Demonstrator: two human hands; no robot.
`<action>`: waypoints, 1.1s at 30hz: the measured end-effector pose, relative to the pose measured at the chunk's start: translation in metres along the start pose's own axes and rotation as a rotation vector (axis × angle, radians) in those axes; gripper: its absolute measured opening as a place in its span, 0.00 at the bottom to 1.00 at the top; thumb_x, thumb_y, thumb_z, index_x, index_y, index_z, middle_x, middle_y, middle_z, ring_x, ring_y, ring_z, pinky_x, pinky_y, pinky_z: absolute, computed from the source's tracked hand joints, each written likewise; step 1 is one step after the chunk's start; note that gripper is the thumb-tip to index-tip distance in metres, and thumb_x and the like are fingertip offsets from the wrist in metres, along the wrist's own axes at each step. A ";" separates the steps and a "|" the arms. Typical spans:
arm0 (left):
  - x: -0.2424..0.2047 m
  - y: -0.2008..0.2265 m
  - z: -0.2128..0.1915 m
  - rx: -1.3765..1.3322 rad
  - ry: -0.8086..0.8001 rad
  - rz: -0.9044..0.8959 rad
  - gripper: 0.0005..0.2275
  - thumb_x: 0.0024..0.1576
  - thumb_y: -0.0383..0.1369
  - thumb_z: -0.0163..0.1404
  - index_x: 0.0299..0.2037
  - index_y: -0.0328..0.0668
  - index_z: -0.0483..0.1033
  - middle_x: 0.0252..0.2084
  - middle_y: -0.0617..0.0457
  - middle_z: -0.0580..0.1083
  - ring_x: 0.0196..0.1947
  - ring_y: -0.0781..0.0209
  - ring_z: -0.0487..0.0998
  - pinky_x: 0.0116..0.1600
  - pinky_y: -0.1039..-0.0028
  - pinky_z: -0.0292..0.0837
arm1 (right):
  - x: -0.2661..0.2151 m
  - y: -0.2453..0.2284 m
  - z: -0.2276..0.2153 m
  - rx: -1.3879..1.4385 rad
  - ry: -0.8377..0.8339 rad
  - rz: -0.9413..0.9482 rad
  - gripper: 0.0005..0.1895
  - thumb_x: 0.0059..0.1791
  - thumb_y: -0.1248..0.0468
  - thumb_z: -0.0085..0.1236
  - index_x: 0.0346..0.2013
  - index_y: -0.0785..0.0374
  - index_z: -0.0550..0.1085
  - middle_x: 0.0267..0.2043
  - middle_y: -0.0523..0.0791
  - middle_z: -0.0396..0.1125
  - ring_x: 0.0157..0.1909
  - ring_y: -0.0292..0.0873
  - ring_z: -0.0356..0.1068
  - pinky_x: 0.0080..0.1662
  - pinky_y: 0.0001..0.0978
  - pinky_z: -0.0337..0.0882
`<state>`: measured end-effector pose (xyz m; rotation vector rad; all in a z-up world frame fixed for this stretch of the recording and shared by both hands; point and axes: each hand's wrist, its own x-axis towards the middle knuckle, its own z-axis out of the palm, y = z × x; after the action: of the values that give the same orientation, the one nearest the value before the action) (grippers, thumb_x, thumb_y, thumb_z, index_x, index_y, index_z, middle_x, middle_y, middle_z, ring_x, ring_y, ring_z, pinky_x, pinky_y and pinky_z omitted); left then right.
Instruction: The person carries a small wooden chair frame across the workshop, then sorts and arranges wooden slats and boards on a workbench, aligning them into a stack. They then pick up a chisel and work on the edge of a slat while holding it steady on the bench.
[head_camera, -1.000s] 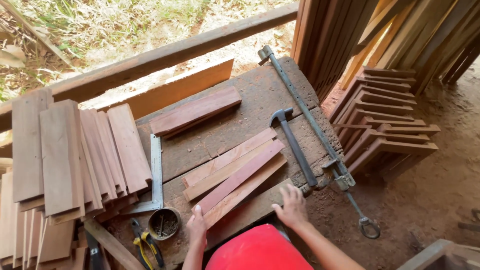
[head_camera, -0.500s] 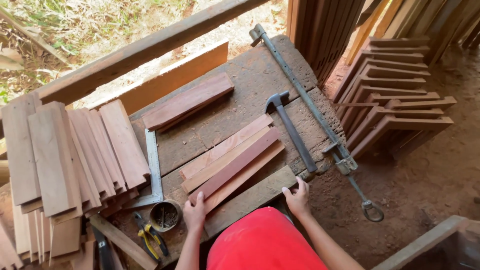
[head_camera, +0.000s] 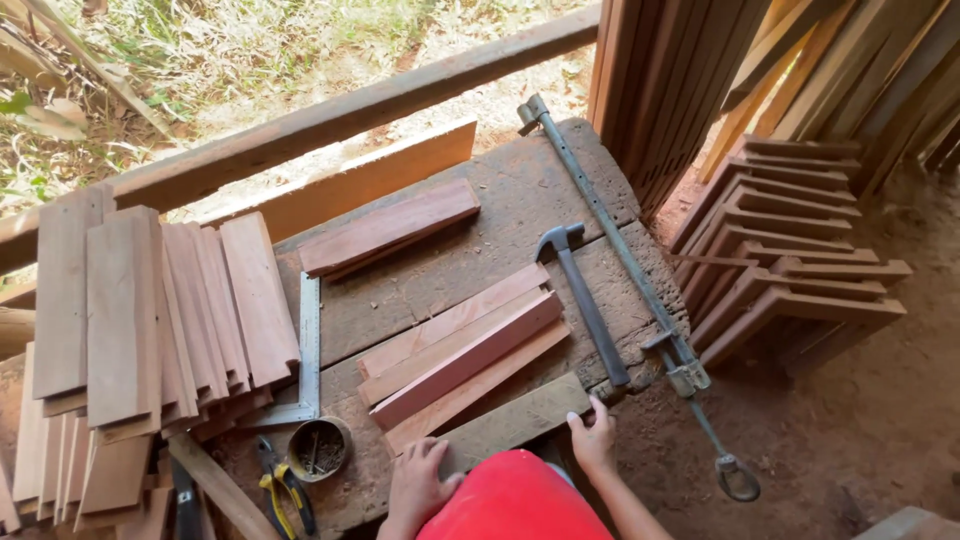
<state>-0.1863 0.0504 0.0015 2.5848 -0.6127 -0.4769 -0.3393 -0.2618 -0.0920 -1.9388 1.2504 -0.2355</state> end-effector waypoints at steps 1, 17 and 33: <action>0.004 -0.002 0.005 0.086 -0.153 0.082 0.33 0.44 0.51 0.65 0.59 0.51 0.72 0.58 0.54 0.68 0.59 0.51 0.66 0.61 0.60 0.64 | -0.001 -0.005 -0.001 0.039 -0.033 0.065 0.32 0.46 0.59 0.61 0.64 0.63 0.68 0.47 0.52 0.70 0.42 0.50 0.70 0.47 0.39 0.73; 0.034 -0.056 0.095 0.237 0.202 0.496 0.28 0.44 0.54 0.54 0.55 0.56 0.71 0.43 0.55 0.68 0.42 0.52 0.70 0.46 0.65 0.64 | -0.005 -0.001 -0.016 0.655 -0.003 0.254 0.29 0.46 0.73 0.61 0.62 0.74 0.68 0.41 0.56 0.73 0.36 0.45 0.69 0.37 0.32 0.71; 0.108 0.170 -0.062 -1.460 -0.443 -0.021 0.32 0.43 0.31 0.70 0.55 0.35 0.64 0.42 0.45 0.75 0.38 0.54 0.82 0.47 0.63 0.86 | -0.054 -0.119 -0.046 -0.128 -0.060 -0.276 0.28 0.48 0.63 0.54 0.65 0.54 0.67 0.61 0.43 0.71 0.61 0.44 0.75 0.59 0.36 0.75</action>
<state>-0.1271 -0.1192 0.1123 1.0961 -0.1786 -1.0138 -0.3093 -0.2178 0.0358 -2.2120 0.9772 -0.2400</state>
